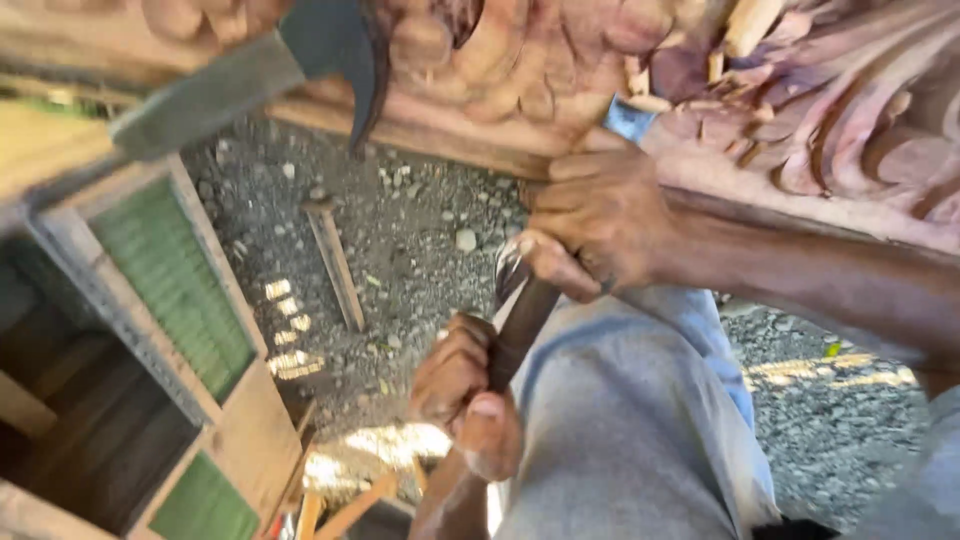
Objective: Carving intricate patterns into a large piece of wood using a chisel and hammer.
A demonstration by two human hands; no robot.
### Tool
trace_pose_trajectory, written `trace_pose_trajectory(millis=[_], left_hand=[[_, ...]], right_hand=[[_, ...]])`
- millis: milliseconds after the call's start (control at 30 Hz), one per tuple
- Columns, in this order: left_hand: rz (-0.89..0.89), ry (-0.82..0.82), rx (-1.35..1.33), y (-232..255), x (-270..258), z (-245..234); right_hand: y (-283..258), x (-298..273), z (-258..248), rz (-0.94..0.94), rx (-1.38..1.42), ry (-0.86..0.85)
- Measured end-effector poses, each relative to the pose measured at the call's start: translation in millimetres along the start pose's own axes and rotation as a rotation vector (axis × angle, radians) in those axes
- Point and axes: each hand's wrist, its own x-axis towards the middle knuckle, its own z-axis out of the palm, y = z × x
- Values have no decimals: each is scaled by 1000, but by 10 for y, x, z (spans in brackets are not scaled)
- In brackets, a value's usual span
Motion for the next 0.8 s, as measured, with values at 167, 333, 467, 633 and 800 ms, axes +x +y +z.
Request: trace_pose_trajectory(millis=[167,333,467,633,800], left_hand=[[16,-7,132,168,295,-143],[36,-31,24,236,615,-294],[49,-73,-137,-189,840,-176],[-45,4,-195,-156,762,-335],[-34,-73,-146,71,1064,-320]], right_hand=[[142,-146,175,33,-24,79],[-70,-32,151,103,-12,22],[73,1,80,149,-117,81],[-60,94,177,207,-86,148],[25,84,197,298,-85,164]])
